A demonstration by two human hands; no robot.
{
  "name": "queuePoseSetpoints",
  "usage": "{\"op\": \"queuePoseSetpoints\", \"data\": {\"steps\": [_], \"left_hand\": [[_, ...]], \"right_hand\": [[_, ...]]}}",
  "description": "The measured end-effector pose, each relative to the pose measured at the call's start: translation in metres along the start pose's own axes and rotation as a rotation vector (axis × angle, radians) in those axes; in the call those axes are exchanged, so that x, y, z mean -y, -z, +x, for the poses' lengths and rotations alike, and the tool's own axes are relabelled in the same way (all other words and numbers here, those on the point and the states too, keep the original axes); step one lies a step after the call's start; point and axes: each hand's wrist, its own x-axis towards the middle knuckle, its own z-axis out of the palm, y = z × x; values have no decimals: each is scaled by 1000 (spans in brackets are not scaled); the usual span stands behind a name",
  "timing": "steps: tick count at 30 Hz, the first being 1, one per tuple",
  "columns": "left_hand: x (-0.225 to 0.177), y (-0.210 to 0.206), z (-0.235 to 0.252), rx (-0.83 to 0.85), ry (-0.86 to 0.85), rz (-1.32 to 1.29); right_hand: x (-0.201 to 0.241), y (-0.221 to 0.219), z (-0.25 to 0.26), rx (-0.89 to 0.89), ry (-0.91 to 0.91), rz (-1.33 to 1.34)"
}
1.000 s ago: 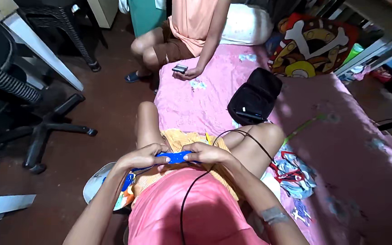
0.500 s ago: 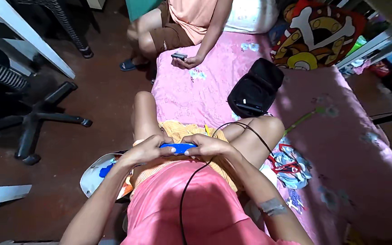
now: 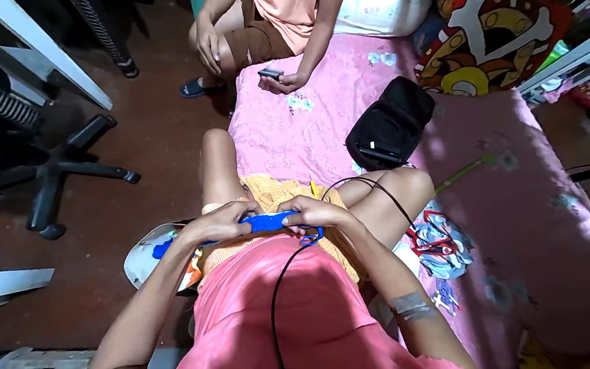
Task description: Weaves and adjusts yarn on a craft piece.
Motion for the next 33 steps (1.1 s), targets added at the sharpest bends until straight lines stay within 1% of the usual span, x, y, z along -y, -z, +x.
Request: {"op": "queuePoseSetpoints", "data": {"steps": [2,3,7,11,15,17,20,22,24,26,28,30,33], "left_hand": [[-3,-6,6,40,-55,-16],[-7,-10,10,25,-49,11],[-17,-26,21,-123,43,132],[-11,-15,9,-133,42,36],[-7,-10,-4,-170,49,-83],[-5,-9,-6,-155,60,-129],[-4,-10,-1,-75,66,-167],[-7,-13,6,-34,47,-220],[-13,-19,17,-33,16,-190],[-21,-27,28,-101,12,-129],[-26,-34,35,-190,14,-133],[-25,-36,35,-245,-35,-188],[-23,-41,32,-301,-108,-260]], "right_hand": [[-2,-1,2,-13,-2,-10],[-2,-2,4,-22,-8,-19],[-2,-4,4,-52,-46,-59],[-6,6,-9,-14,-29,42],[-9,15,-18,-49,11,79],[-10,16,-19,-82,45,102],[-10,11,-16,-149,88,109],[-8,8,-15,-183,75,79],[-6,6,-13,-207,49,9],[-3,4,-12,-245,33,-86],[-1,3,-16,-307,31,-140],[-2,4,-23,-376,65,-124],[-6,4,-31,-443,190,-15]]}}
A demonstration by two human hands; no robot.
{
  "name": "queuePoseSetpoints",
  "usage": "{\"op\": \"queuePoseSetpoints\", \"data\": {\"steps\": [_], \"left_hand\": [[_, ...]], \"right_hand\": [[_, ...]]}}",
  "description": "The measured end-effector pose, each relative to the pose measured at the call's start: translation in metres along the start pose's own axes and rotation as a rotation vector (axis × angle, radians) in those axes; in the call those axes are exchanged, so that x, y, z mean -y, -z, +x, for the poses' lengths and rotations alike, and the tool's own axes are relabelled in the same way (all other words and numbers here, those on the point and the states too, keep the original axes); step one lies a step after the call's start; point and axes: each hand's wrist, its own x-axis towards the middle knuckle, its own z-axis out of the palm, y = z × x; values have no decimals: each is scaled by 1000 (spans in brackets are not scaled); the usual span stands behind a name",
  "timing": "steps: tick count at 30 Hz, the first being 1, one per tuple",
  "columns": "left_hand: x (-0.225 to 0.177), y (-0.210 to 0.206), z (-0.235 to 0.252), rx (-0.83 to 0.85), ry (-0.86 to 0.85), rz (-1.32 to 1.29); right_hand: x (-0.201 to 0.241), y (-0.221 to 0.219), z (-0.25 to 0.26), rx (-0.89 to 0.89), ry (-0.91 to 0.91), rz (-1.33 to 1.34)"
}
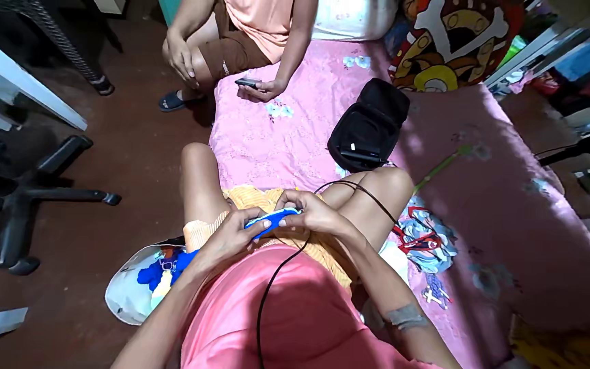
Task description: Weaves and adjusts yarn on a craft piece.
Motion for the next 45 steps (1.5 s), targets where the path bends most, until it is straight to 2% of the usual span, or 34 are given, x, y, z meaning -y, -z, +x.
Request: {"op": "queuePoseSetpoints", "data": {"steps": [8,14,17,22,45], "left_hand": [[-3,-5,-8,-107,-16,-160],[-4,-4,-8,-60,103,-418],[0,-4,-7,-61,105,-509],[0,-3,-8,-122,135,-382],[-7,-5,-6,-156,184,-245]], "right_hand": [[2,-12,-7,-139,144,256],[0,-19,-7,-139,181,404],[0,-22,-6,-160,168,425],[-7,-15,-2,-63,93,481],[-19,-10,1,-71,41,461]]}}
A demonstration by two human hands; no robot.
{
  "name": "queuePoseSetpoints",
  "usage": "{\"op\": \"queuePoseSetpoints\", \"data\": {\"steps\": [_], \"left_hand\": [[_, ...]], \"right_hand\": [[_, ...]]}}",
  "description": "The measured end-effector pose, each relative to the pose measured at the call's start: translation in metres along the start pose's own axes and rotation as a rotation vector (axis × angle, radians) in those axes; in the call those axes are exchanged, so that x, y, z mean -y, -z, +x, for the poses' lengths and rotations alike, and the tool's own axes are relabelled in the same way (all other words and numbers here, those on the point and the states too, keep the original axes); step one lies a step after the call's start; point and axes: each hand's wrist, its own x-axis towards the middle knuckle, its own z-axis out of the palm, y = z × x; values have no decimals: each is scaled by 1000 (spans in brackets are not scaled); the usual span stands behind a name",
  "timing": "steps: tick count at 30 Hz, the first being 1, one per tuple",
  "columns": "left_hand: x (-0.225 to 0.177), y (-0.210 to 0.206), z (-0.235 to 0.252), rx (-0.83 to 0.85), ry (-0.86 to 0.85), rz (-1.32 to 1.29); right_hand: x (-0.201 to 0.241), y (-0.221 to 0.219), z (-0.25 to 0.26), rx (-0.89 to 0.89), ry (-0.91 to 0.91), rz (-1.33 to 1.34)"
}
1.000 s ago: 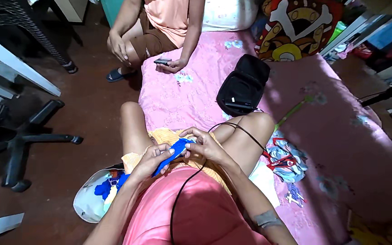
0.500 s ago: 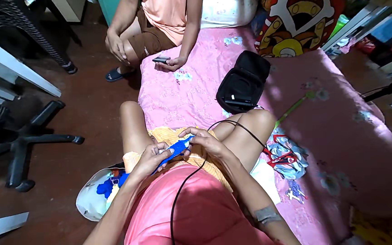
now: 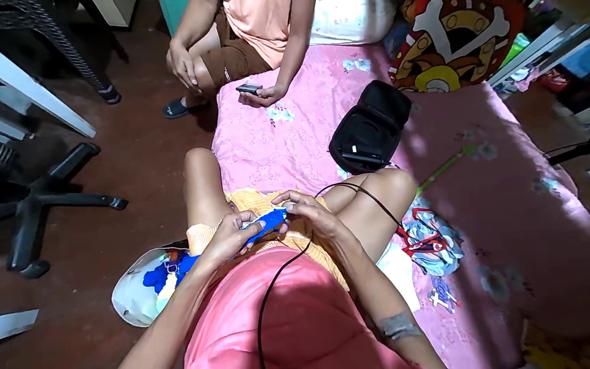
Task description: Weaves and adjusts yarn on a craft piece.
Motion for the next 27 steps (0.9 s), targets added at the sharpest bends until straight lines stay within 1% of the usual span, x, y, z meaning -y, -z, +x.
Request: {"op": "queuePoseSetpoints", "data": {"steps": [8,13,16,19,22,24,27], "left_hand": [[-3,-2,0,-3,7,112],[-2,-2,0,3,7,115],[-1,-4,2,9,-21,135],[4,-8,6,16,-112,229],[8,-14,10,2,-179,387],[7,-14,10,45,-203,456],[4,-4,8,206,-235,509]], "right_hand": [[-3,3,1,-40,-29,7],[-7,4,0,-27,-15,3],[-3,0,-1,11,-4,-153],[-4,-4,1,27,-39,-338],[-3,-2,-1,26,-73,-369],[-1,2,-4,30,-81,-358],[11,7,-16,-44,-61,-409]]}}
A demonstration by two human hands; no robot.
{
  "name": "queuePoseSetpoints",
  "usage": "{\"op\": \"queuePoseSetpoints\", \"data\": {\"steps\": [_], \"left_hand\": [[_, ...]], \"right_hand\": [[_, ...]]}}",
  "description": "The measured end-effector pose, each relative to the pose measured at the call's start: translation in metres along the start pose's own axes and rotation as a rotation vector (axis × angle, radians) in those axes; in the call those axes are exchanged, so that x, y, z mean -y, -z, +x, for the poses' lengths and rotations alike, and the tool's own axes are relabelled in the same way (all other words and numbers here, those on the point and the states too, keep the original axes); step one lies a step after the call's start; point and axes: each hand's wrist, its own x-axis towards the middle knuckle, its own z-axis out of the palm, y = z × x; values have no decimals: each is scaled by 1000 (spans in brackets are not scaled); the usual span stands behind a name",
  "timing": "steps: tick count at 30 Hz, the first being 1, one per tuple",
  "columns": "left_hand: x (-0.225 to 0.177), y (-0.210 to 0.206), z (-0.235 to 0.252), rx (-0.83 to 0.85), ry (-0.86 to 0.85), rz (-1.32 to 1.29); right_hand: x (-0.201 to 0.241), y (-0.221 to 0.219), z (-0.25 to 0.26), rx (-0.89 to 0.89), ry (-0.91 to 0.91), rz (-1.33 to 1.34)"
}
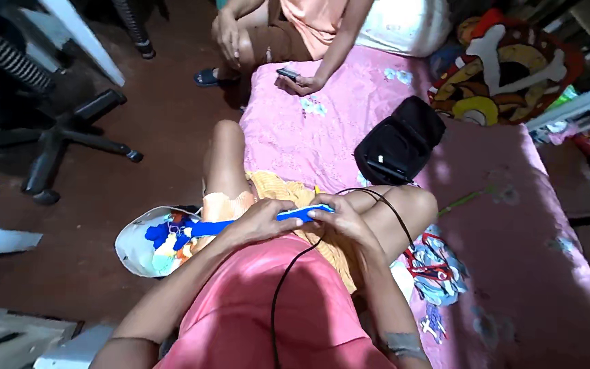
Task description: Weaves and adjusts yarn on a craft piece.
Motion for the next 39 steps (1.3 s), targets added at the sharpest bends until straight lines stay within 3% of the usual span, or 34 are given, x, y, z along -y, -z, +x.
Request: {"op": "queuePoseSetpoints", "data": {"steps": [4,6,11,17,24,32,39], "left_hand": [[31,33,-23,165,42,25],[50,51,-42,193,154,75],[90,72,-85,47,327,93],[129,52,-109,-196,284,-57],[134,40,-128,-308,338,-266],[133,20,-139,-478,414,-388],[109,8,-123,-520,549,-94]], "right_hand": [[-1,40,-30,-223,46,-96],[-3,62,-48,-335,49,-124],[-20,85,-94,-439,-60,-54],[-52,99,-145,-551,-156,-80],[-91,94,-164,-538,-244,-20],[-99,87,-162,-576,-211,-8],[-96,84,-162,-572,-204,-69]]}}
